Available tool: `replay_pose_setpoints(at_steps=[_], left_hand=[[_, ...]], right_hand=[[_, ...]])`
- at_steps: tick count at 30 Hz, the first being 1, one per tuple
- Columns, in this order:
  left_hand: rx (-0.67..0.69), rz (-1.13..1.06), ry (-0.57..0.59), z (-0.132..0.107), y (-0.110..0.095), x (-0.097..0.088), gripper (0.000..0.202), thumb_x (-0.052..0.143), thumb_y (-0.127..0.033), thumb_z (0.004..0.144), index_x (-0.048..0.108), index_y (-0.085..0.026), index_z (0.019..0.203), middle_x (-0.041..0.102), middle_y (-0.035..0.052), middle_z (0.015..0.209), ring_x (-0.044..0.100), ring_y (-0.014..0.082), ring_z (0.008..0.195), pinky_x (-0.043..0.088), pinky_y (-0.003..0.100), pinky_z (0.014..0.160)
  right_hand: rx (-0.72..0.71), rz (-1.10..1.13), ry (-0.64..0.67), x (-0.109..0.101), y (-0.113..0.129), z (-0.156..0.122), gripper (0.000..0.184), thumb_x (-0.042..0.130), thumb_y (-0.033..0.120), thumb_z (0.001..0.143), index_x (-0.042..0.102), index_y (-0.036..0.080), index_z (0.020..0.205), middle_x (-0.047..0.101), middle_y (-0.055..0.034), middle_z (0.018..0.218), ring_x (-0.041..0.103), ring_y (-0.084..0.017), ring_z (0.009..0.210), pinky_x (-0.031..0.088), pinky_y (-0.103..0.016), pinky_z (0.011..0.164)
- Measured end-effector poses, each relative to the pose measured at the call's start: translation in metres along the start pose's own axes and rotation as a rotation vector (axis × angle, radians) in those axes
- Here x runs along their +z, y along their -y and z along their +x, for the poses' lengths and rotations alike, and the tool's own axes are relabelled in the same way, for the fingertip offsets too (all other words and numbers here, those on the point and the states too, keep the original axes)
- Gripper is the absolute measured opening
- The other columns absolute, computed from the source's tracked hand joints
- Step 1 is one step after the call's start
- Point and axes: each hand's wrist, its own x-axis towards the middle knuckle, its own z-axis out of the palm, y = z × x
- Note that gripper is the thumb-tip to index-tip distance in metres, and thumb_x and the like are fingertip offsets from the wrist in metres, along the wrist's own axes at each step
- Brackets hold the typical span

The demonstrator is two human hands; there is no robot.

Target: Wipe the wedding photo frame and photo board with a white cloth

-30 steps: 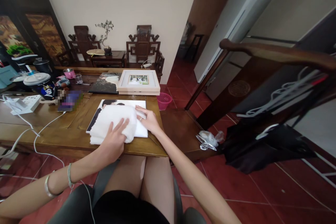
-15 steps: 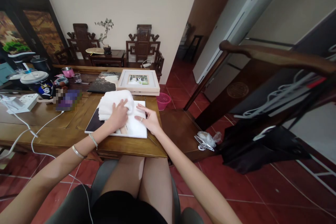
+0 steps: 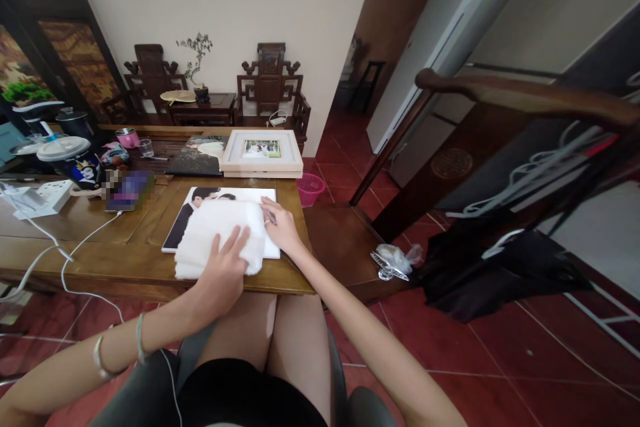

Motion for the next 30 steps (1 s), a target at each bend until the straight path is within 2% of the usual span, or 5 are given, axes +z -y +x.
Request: replay_pose_setpoints(at_steps=[5,15,23,27,30], left_hand=[[0.025,-0.034,0.035,-0.014,-0.008,-0.01,0.037,0.043,-0.001,0.079,0.072,-0.013,0.098,0.034,0.0165,0.155,0.028,0.0346,0.144,0.032,0.061,0.11],[-0.08,-0.014,-0.018,0.068,0.013,-0.002,0.04,0.042,-0.005,0.084,0.065,-0.009,0.117,0.028,0.0193,0.157,0.023,0.037,0.145,0.024,0.064,0.112],[-0.008,-0.024,0.063,0.015,-0.037,-0.012,0.032,0.047,-0.012,0.087,0.07,-0.012,0.109,0.032,0.0194,0.155,0.029,0.0415,0.142,0.031,0.065,0.108],[-0.017,-0.073,0.12,-0.007,-0.011,-0.039,0.033,0.047,-0.009,0.085,0.069,-0.013,0.109,0.045,0.0185,0.147,0.044,0.0336,0.135,0.043,0.049,0.104],[-0.122,-0.059,0.093,0.013,0.024,-0.054,0.031,0.043,-0.009,0.088,0.067,-0.009,0.108,0.062,0.0205,0.124,0.065,0.0285,0.108,0.053,0.04,0.089]], right_hand=[[0.01,0.058,-0.004,0.0,-0.004,0.0,0.033,0.061,0.014,0.074,0.076,0.022,0.102,0.066,-0.0063,0.127,0.055,-0.025,0.126,0.035,-0.042,0.114],[0.084,0.151,-0.111,-0.004,0.006,0.0,0.043,0.054,0.049,0.088,0.07,0.02,0.116,0.062,-0.0086,0.132,0.052,-0.028,0.128,0.035,-0.045,0.111],[0.071,0.096,-0.044,-0.005,0.01,-0.002,0.047,0.044,0.054,0.092,0.072,0.022,0.112,0.067,-0.0073,0.125,0.06,-0.028,0.119,0.043,-0.045,0.105],[0.013,0.005,0.034,-0.001,0.007,-0.002,0.031,0.061,0.043,0.084,0.075,0.025,0.103,0.069,-0.0062,0.123,0.058,-0.026,0.122,0.037,-0.045,0.111],[-0.031,-0.052,0.076,0.001,0.004,-0.001,0.027,0.066,0.034,0.078,0.076,0.025,0.102,0.067,-0.0067,0.125,0.056,-0.026,0.125,0.035,-0.043,0.113]])
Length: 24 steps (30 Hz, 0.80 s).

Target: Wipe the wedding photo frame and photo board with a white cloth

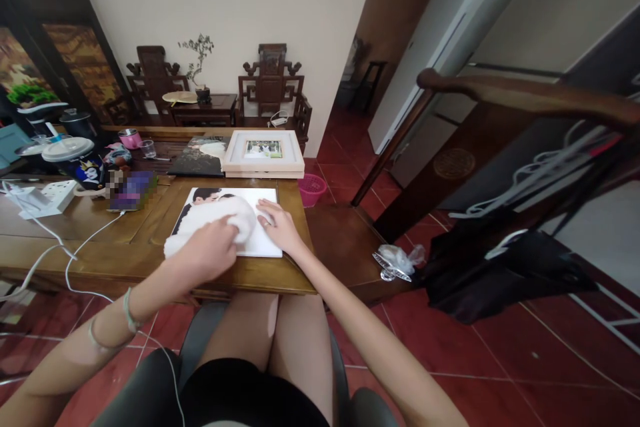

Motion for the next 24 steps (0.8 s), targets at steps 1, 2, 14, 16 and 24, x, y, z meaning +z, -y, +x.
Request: replay_pose_setpoints(at_steps=[1,2,14,16,24], left_hand=[[-0.012,0.006,-0.01,0.013,0.01,-0.004,0.03,0.044,-0.01,0.088,0.066,-0.008,0.108,0.064,0.0204,0.118,0.066,0.0284,0.102,0.054,0.04,0.086],[-0.014,0.011,-0.021,0.028,0.018,-0.008,0.028,0.045,-0.01,0.089,0.065,-0.007,0.108,0.064,0.0202,0.115,0.066,0.0281,0.101,0.054,0.04,0.085],[0.25,0.004,-0.024,0.139,0.028,0.022,0.032,0.058,-0.034,0.094,0.058,-0.016,0.121,0.059,0.0096,0.123,0.061,0.0227,0.104,0.053,0.043,0.088],[0.233,0.008,-0.038,0.133,0.042,0.031,0.034,0.059,-0.034,0.093,0.058,-0.015,0.121,0.059,0.0094,0.122,0.061,0.0233,0.104,0.053,0.043,0.087],[0.099,0.032,-0.113,0.088,0.116,0.047,0.03,0.05,-0.002,0.085,0.062,-0.01,0.111,0.046,0.0186,0.145,0.043,0.0294,0.134,0.039,0.045,0.108]], right_hand=[[-0.01,-0.019,0.008,0.0,0.0,0.0,0.028,0.066,0.031,0.078,0.075,0.024,0.103,0.067,-0.0074,0.125,0.056,-0.026,0.125,0.035,-0.044,0.113],[-0.02,-0.038,0.014,0.001,0.0,0.0,0.029,0.066,0.03,0.078,0.075,0.024,0.104,0.067,-0.0081,0.125,0.055,-0.026,0.125,0.035,-0.044,0.113],[-0.052,-0.177,0.036,-0.002,0.002,-0.003,0.03,0.064,0.032,0.08,0.073,0.025,0.108,0.069,-0.0059,0.121,0.06,-0.027,0.117,0.042,-0.044,0.106],[-0.047,-0.17,0.037,-0.002,0.0,-0.002,0.029,0.064,0.032,0.08,0.073,0.025,0.108,0.068,-0.0061,0.124,0.059,-0.026,0.12,0.041,-0.044,0.108],[-0.043,-0.134,0.024,0.001,-0.005,-0.001,0.03,0.066,0.031,0.08,0.073,0.023,0.108,0.064,-0.009,0.129,0.056,-0.025,0.125,0.038,-0.044,0.112]])
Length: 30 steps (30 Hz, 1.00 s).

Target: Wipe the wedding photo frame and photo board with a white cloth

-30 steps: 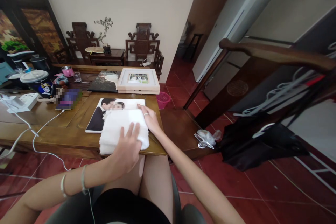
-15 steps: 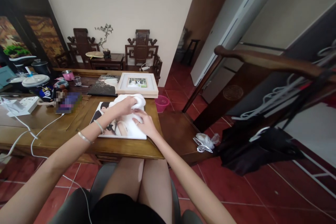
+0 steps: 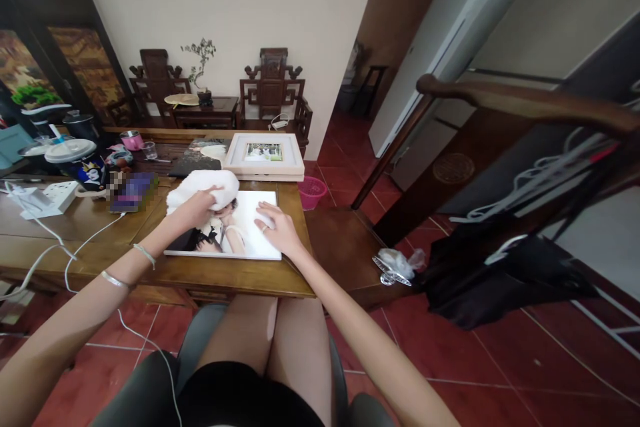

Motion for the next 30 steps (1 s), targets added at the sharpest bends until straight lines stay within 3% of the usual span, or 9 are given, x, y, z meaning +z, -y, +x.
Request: replay_pose_setpoints(at_steps=[3,6,13,16,19,22,24,27,30], left_hand=[[-0.059,0.013,-0.017,-0.018,0.015,0.0,0.049,0.036,0.012,0.074,0.062,-0.009,0.109,0.03,0.0159,0.157,0.023,0.0315,0.146,0.031,0.059,0.11],[-0.058,0.006,-0.002,-0.04,0.016,-0.001,0.053,0.034,0.012,0.07,0.062,-0.01,0.109,0.028,0.0142,0.158,0.02,0.0298,0.147,0.03,0.061,0.11],[0.085,-0.018,0.061,-0.133,-0.03,-0.002,0.044,0.039,0.008,0.065,0.068,-0.013,0.092,0.022,0.0086,0.16,0.011,0.0262,0.149,0.022,0.053,0.117],[0.126,-0.047,0.121,-0.155,-0.047,-0.008,0.037,0.044,0.005,0.066,0.068,-0.015,0.086,0.02,0.005,0.161,0.01,0.0262,0.15,0.022,0.052,0.118],[0.11,-0.049,0.14,-0.142,-0.046,-0.014,0.04,0.042,0.007,0.068,0.068,-0.014,0.089,0.022,0.0058,0.16,0.014,0.0259,0.149,0.024,0.05,0.118],[0.073,-0.024,0.103,-0.102,-0.028,-0.017,0.045,0.038,0.01,0.071,0.067,-0.012,0.097,0.029,0.0094,0.158,0.023,0.0279,0.147,0.029,0.05,0.116],[0.039,-0.011,0.051,-0.07,-0.01,-0.017,0.039,0.04,0.009,0.077,0.067,-0.012,0.097,0.04,0.0103,0.153,0.032,0.0273,0.143,0.034,0.045,0.113],[-0.002,-0.009,-0.032,-0.032,0.013,-0.02,0.023,0.054,-0.015,0.092,0.062,-0.014,0.114,0.055,0.0105,0.136,0.052,0.0278,0.125,0.046,0.045,0.102],[-0.052,-0.002,-0.108,-0.015,0.026,-0.022,0.038,0.06,-0.038,0.092,0.058,-0.015,0.122,0.059,0.008,0.122,0.061,0.0263,0.106,0.053,0.045,0.088]], right_hand=[[-0.005,0.004,-0.006,0.001,0.0,0.0,0.029,0.067,0.032,0.08,0.074,0.024,0.107,0.065,-0.0088,0.129,0.056,-0.025,0.125,0.038,-0.044,0.112],[-0.008,0.006,-0.01,0.001,0.0,0.0,0.029,0.067,0.033,0.08,0.074,0.024,0.107,0.065,-0.0085,0.128,0.057,-0.025,0.124,0.039,-0.044,0.111],[0.007,0.012,-0.023,0.001,0.0,-0.001,0.029,0.068,0.034,0.079,0.074,0.025,0.107,0.065,-0.0074,0.128,0.056,-0.025,0.125,0.036,-0.044,0.113],[0.013,0.017,-0.021,0.001,0.0,-0.001,0.029,0.069,0.035,0.079,0.074,0.026,0.106,0.065,-0.0068,0.128,0.056,-0.025,0.125,0.036,-0.045,0.113],[0.01,0.02,-0.015,0.0,0.0,-0.002,0.029,0.069,0.035,0.079,0.074,0.025,0.106,0.065,-0.0074,0.128,0.056,-0.024,0.125,0.036,-0.044,0.113],[0.003,0.021,-0.011,-0.001,0.0,-0.001,0.029,0.068,0.035,0.079,0.074,0.024,0.106,0.065,-0.0085,0.128,0.056,-0.024,0.124,0.038,-0.044,0.112],[0.001,0.02,-0.01,-0.001,0.0,-0.001,0.029,0.068,0.036,0.08,0.074,0.025,0.105,0.065,-0.0083,0.128,0.057,-0.024,0.124,0.038,-0.044,0.111],[-0.003,0.017,-0.011,0.0,-0.001,-0.001,0.029,0.068,0.037,0.08,0.074,0.025,0.105,0.066,-0.0083,0.127,0.057,-0.025,0.123,0.04,-0.044,0.11],[-0.01,0.012,-0.016,0.0,-0.002,-0.002,0.03,0.067,0.037,0.08,0.074,0.024,0.106,0.066,-0.0084,0.127,0.058,-0.025,0.123,0.04,-0.045,0.11]])
